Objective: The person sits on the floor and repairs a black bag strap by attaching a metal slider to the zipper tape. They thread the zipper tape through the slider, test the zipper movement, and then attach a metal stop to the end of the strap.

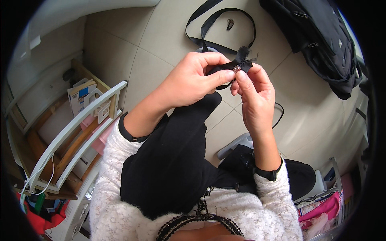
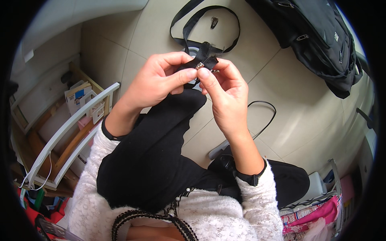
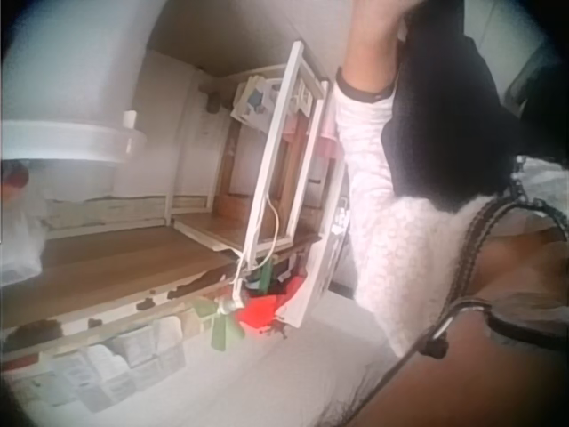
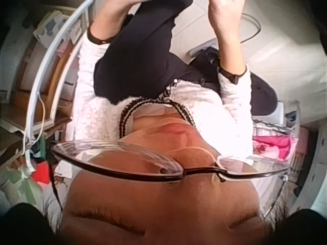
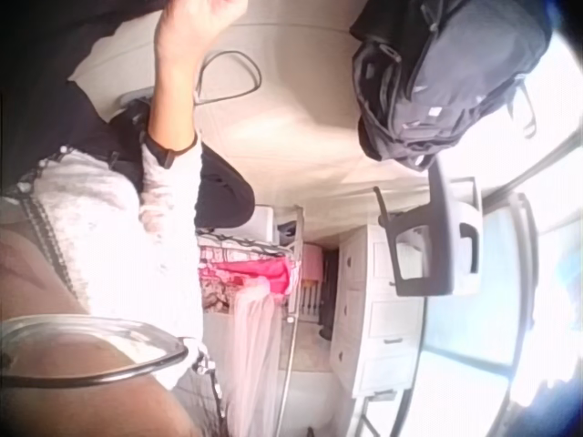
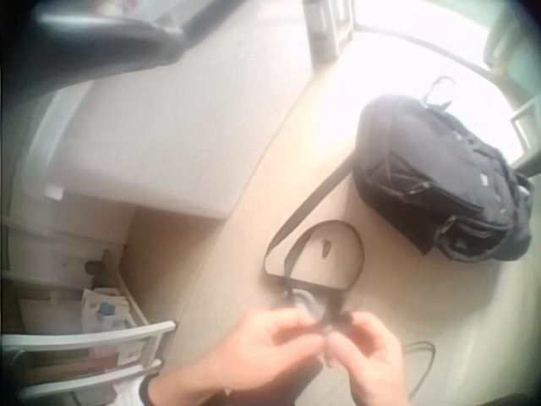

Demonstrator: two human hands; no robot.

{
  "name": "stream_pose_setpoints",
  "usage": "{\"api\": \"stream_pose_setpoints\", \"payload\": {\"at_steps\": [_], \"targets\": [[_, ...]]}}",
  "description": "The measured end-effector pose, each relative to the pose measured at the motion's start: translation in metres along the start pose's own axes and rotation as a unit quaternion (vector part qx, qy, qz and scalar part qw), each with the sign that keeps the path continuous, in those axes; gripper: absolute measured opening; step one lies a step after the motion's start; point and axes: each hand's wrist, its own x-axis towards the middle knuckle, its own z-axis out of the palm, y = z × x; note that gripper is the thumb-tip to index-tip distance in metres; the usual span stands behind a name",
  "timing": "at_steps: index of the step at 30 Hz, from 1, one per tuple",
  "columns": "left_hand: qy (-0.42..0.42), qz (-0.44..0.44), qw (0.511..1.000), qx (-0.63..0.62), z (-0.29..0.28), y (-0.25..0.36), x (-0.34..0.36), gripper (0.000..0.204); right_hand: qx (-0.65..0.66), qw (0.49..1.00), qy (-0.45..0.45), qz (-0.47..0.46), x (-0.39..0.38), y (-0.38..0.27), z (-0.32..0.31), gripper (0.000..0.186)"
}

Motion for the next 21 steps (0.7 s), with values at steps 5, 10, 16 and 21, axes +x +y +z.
{"api": "stream_pose_setpoints", "payload": {"at_steps": [5, 10, 16, 21], "targets": [[-0.014, 0.007, 0.999, 0.032, -0.003, -0.002, 0.002, 0.018, -0.030, 0.999, 0.007, -0.020, 0.001, 0.000, -0.001, 0.017], [-0.031, -0.004, 0.996, 0.078, -0.003, -0.006, 0.005, 0.022, -0.024, 1.000, -0.004, -0.015, 0.005, -0.001, -0.005, 0.019], [0.044, 0.063, 0.992, 0.102, 0.004, -0.013, 0.008, 0.012, -0.047, 0.999, -0.017, -0.022, 0.005, -0.004, -0.003, 0.018], [0.022, 0.021, 0.988, 0.151, 0.000, -0.011, 0.002, 0.015, -0.093, 0.995, -0.021, -0.042, 0.012, -0.003, -0.002, 0.021]]}}
